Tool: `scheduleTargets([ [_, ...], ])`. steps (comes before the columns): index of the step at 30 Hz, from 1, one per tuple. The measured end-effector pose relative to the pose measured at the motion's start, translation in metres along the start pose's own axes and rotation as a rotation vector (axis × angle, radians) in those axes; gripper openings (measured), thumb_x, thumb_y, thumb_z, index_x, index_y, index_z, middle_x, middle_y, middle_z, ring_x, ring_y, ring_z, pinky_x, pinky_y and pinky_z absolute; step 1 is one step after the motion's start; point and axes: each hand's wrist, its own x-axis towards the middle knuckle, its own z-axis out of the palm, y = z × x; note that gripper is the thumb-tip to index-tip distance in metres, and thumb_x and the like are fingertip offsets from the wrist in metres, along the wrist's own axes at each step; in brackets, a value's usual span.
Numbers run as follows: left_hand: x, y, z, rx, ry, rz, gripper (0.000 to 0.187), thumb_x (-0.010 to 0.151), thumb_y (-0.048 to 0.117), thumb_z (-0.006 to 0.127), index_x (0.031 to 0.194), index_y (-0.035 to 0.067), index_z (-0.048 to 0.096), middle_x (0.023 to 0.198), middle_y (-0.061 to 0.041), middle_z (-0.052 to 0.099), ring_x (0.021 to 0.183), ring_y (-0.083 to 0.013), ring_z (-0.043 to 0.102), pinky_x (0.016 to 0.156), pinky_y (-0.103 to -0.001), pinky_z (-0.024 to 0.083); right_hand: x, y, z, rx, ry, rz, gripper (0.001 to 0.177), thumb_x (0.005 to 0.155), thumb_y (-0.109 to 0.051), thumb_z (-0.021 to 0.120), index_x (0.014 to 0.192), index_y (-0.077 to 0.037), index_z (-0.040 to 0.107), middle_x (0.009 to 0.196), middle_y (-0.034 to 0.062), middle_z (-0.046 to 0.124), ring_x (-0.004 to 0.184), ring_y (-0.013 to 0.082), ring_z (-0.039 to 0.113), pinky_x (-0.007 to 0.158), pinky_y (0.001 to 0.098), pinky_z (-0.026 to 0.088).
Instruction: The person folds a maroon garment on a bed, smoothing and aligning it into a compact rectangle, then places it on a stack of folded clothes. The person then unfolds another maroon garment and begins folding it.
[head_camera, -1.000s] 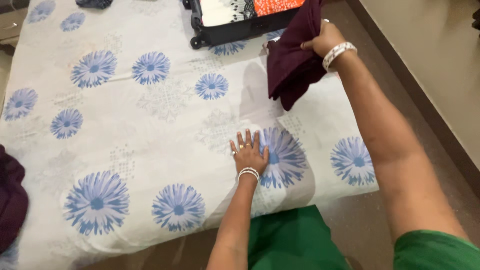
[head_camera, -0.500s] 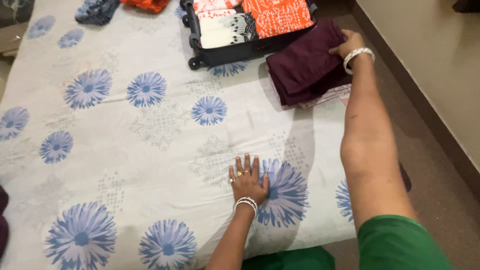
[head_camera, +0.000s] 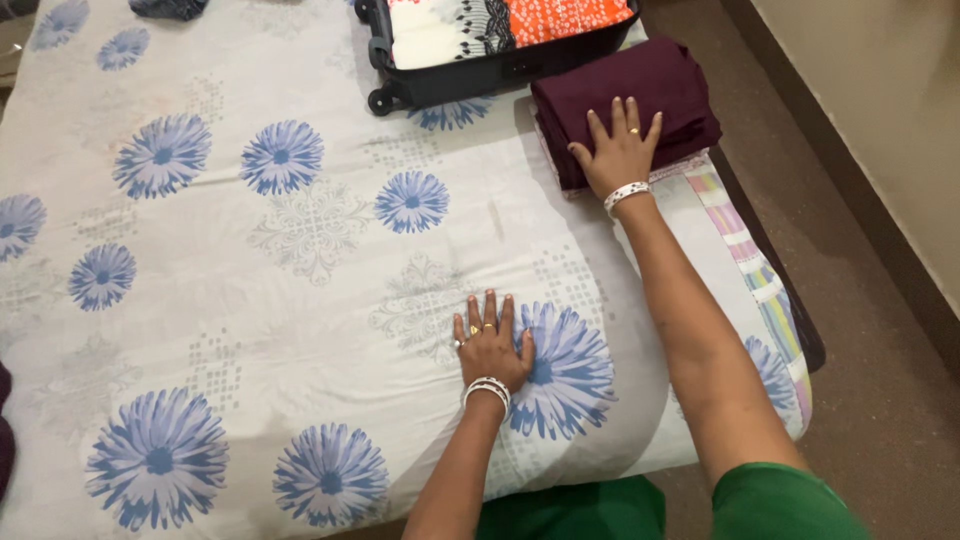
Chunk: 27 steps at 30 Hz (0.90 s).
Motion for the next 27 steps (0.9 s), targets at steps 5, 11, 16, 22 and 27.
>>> scheduleTargets([
  [5, 0.001, -0.001, 0.001, -0.006, 0.017, -0.001, 0.063, 0.09, 0.042, 0.055, 0.146, 0.013, 0.055, 0.157, -0.019, 0.044, 0.148, -0.044, 0.034, 0.119, -0.063, 0.018, -0.01, -0.008, 0.002, -0.051, -0.019, -0.041, 0.073, 0.099, -0.061, 0.05, 0.157, -0.016, 0.044, 0.168, 0.0224, 0.022, 0.156, 0.036, 0.011, 0.119, 0.0686, 0.001],
  [11, 0.0, -0.002, 0.008, 0.0, 0.021, -0.012, 0.064, 0.09, 0.043, 0.056, 0.146, 0.013, 0.055, 0.158, -0.018, 0.043, 0.147, -0.044, 0.033, 0.119, -0.063, 0.018, -0.113, -0.08, 0.028, -0.012, -0.263, -0.253, 0.078, 0.096, -0.054, 0.049, 0.159, -0.012, 0.032, 0.166, 0.0263, 0.016, 0.154, 0.0374, 0.008, 0.114, 0.0669, 0.009],
  [16, -0.002, -0.009, 0.023, 0.02, -0.071, -0.048, 0.067, 0.085, 0.037, 0.056, 0.147, 0.011, 0.053, 0.163, -0.013, 0.038, 0.153, -0.0386, 0.025, 0.121, -0.061, 0.013, -0.219, -0.11, 0.032, 0.055, -0.335, -0.244, 0.055, 0.102, -0.041, 0.045, 0.154, -0.023, 0.043, 0.165, 0.0134, 0.034, 0.155, 0.0326, 0.027, 0.12, 0.0636, 0.018],
  [22, 0.002, -0.015, 0.03, -0.061, -0.13, -0.026, 0.058, 0.096, 0.028, 0.046, 0.152, 0.011, 0.044, 0.165, -0.01, 0.032, 0.156, -0.033, 0.019, 0.123, -0.059, 0.007, -0.257, -0.11, 0.047, 0.086, -0.26, -0.206, 0.059, 0.099, -0.038, 0.046, 0.155, -0.017, 0.043, 0.164, 0.0151, 0.034, 0.153, 0.0341, 0.027, 0.118, 0.0649, 0.017],
  [27, -0.003, -0.031, 0.032, -0.063, -0.196, 0.088, 0.062, 0.096, 0.025, 0.044, 0.155, 0.009, 0.041, 0.168, -0.009, 0.03, 0.157, -0.0278, 0.022, 0.127, -0.051, 0.011, -0.258, -0.114, 0.061, 0.068, -0.285, -0.159, 0.061, 0.096, -0.037, 0.046, 0.153, -0.014, 0.043, 0.165, 0.0146, 0.033, 0.154, 0.0353, 0.025, 0.119, 0.0642, 0.016],
])
